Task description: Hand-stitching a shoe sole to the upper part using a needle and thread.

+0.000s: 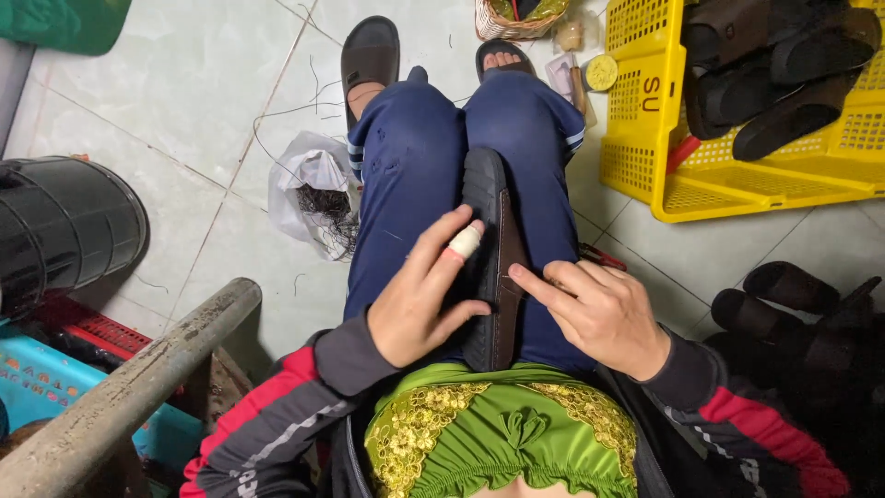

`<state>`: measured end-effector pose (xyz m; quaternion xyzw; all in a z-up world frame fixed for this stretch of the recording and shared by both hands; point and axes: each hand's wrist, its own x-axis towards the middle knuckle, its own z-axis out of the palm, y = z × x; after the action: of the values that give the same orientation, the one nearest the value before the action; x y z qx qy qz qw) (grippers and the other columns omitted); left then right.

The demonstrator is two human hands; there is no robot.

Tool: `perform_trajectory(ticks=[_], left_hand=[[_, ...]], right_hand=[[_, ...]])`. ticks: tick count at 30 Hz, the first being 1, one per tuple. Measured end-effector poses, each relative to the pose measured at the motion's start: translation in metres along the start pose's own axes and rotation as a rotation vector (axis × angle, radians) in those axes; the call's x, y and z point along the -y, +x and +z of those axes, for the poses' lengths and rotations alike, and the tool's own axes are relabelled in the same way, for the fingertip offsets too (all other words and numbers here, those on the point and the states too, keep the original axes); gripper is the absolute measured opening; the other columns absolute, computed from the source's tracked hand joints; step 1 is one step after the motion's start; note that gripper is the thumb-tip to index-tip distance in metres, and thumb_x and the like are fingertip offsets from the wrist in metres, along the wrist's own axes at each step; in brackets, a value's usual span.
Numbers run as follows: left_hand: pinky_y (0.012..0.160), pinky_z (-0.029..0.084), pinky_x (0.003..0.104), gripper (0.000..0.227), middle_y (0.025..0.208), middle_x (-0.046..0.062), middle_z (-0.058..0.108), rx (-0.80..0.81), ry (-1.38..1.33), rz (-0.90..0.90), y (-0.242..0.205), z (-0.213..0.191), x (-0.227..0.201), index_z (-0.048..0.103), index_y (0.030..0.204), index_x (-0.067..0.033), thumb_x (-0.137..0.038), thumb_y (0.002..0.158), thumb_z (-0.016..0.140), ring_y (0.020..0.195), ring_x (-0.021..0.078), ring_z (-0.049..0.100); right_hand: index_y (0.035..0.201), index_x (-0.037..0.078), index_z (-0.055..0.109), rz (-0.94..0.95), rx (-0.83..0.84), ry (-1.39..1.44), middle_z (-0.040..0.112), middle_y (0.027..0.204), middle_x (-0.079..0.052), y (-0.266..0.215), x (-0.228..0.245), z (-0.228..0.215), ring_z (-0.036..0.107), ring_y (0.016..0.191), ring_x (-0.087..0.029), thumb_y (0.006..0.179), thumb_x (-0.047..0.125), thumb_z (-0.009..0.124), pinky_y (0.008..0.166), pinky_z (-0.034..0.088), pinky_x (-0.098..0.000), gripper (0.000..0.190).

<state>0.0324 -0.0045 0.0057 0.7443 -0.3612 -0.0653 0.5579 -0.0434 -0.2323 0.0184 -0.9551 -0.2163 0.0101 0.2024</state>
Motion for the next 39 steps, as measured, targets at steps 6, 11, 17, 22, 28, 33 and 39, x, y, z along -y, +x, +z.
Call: perform_trajectory(ticks=[6, 11, 17, 22, 28, 33, 39], left_hand=[[0.105, 0.041, 0.053, 0.084, 0.14, 0.028, 0.04, 0.049, 0.033, -0.069, -0.008, 0.015, 0.015, 0.032, 0.144, -0.0061, -0.021, 0.075, 0.079, 0.127, 0.0464, 0.046], [0.106, 0.043, 0.049, 0.085, 0.135, 0.023, 0.046, 0.051, 0.074, -0.086, -0.006, 0.02, 0.027, 0.046, 0.137, -0.0032, -0.033, 0.066, 0.081, 0.122, 0.042, 0.05], [0.077, 0.055, 0.04, 0.07, 0.108, 0.017, 0.047, 0.037, 0.407, -0.076, -0.014, 0.012, 0.011, 0.057, 0.116, -0.0003, -0.05, 0.07, 0.074, 0.091, 0.0326, 0.056], [0.042, 0.05, 0.017, 0.015, 0.11, 0.01, 0.064, 0.002, -0.523, -0.43, -0.017, -0.005, -0.013, 0.066, 0.084, -0.0036, -0.019, 0.085, 0.07, 0.076, 0.0173, 0.067], [0.04, 0.046, 0.031, 0.013, 0.07, 0.008, 0.056, -0.113, -0.336, -0.417, -0.014, 0.019, 0.014, 0.057, 0.077, -0.0053, -0.008, 0.086, 0.064, 0.06, 0.0304, 0.063], [0.037, 0.045, 0.028, 0.035, 0.068, 0.013, 0.065, -0.009, -0.462, -0.615, -0.027, 0.034, 0.016, 0.048, 0.102, -0.0028, -0.001, 0.074, 0.068, 0.049, 0.0193, 0.059], [0.045, 0.047, 0.033, 0.016, 0.071, 0.01, 0.057, -0.028, 0.004, -0.302, 0.0, 0.02, -0.005, 0.059, 0.097, -0.0055, -0.017, 0.086, 0.062, 0.057, 0.0263, 0.058]], right_hand=[[0.129, 0.017, 0.056, -0.085, 0.023, -0.134, 0.048, 0.09, -0.002, 0.004, -0.001, 0.001, 0.054, 0.071, -0.017, 0.087, 0.002, 0.041, 0.059, 0.046, -0.0268, 0.047], [0.12, 0.009, 0.054, -0.128, -0.037, -0.057, 0.048, 0.089, -0.004, 0.007, -0.004, 0.033, 0.056, 0.069, -0.023, 0.087, 0.002, 0.048, 0.055, 0.046, -0.0316, 0.034], [0.11, 0.008, 0.057, 0.014, 0.013, 0.224, 0.056, 0.084, -0.005, 0.014, -0.001, 0.012, 0.061, 0.064, -0.028, 0.09, 0.015, 0.059, 0.046, 0.049, -0.0349, 0.021], [0.115, 0.009, 0.057, 0.117, 0.05, 0.286, 0.06, 0.081, -0.004, 0.013, 0.002, 0.007, 0.064, 0.063, -0.029, 0.09, 0.021, 0.06, 0.045, 0.051, -0.0353, 0.028], [0.119, 0.005, 0.062, -0.018, -0.184, 0.189, 0.064, 0.091, -0.009, 0.006, -0.001, 0.025, 0.064, 0.068, -0.025, 0.082, 0.013, 0.072, 0.056, 0.051, -0.0327, 0.039], [0.115, 0.007, 0.068, -0.002, -0.137, 0.196, 0.062, 0.087, -0.007, 0.014, 0.004, 0.009, 0.06, 0.062, -0.024, 0.083, 0.008, 0.068, 0.052, 0.048, -0.0325, 0.031], [0.109, 0.012, 0.067, -0.084, 0.065, -0.046, 0.057, 0.083, -0.003, 0.003, -0.017, -0.022, 0.055, 0.052, -0.023, 0.088, 0.004, 0.054, 0.047, 0.046, -0.0336, 0.026]])
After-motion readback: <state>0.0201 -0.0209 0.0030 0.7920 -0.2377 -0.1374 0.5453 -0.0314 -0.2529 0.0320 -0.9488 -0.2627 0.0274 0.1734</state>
